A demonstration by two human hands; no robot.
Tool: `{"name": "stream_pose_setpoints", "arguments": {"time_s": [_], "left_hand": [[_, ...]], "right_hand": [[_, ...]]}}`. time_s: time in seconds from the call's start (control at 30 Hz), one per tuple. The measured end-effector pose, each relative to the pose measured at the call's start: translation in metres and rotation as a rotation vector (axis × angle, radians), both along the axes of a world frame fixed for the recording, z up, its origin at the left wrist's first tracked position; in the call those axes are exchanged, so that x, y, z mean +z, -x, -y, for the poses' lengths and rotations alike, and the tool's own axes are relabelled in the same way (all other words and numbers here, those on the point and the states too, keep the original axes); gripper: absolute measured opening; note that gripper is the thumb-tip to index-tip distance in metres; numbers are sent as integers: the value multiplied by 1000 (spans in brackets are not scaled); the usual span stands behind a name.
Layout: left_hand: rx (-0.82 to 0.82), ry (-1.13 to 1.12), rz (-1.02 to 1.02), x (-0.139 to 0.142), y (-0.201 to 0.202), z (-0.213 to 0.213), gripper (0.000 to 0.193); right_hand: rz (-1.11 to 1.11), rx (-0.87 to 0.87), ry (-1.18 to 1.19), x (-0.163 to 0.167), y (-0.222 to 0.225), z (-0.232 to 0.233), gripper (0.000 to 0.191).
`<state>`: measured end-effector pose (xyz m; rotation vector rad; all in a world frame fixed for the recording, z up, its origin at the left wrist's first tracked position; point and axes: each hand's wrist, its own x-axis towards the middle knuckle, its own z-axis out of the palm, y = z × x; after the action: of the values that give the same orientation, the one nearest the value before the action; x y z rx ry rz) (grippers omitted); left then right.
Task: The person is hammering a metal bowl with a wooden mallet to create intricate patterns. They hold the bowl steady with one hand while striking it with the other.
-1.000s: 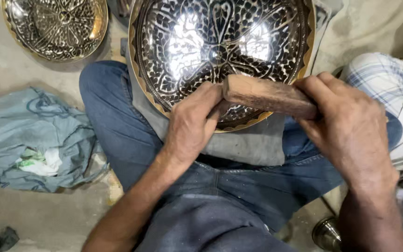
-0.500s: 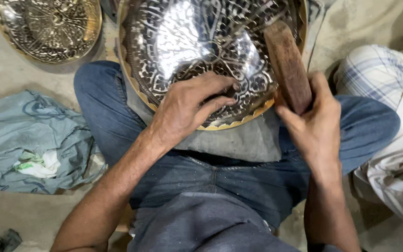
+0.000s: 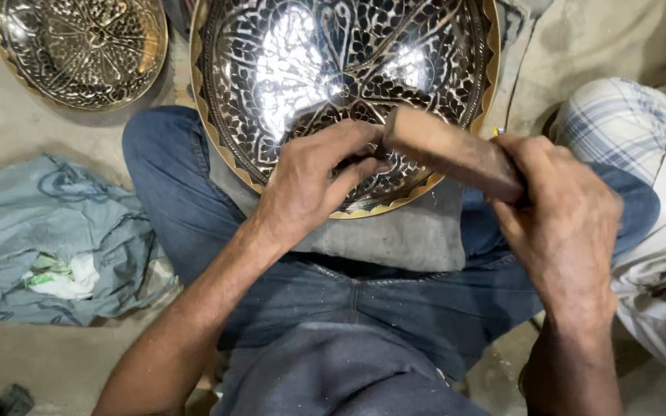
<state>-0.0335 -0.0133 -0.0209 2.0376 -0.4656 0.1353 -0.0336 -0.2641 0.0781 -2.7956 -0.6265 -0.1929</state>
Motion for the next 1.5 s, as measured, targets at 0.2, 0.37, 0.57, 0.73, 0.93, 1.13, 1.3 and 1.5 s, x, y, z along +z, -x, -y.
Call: {"name": "stream_pose_setpoints", "arguments": {"time_s": [0.2,0.37,0.57,0.73,0.93,1.13,1.3,1.5], "left_hand": [[8,-16,18,3,0,1,34],[-9,-22,-8,4,-2,-1,33],[-18,-4,12,5,-1,-2,32],[-33,2,-29,5,0,-1,32],[-34,-8,38,0,-2,-2,30],[-8,-7,6,2,0,-3,32],[-13,-12,42,4,0,-2,33],[-11,-15,-135,7,1,0,31]], "right_hand": [[-81,-66,213,-6,-1,3,37],[-109,-41,56,-7,-6,9,38],[-176,-36,1,-5,-9,16,47],[-195,-12,35,-2,-8,13,45],[-62,-10,80,0,-5,13,34],[-112,-127,-383,-4,-3,10,22],[-46,-122,-357,-3,-2,5,27],[50,-48,-61,0,0,8,44]]}}
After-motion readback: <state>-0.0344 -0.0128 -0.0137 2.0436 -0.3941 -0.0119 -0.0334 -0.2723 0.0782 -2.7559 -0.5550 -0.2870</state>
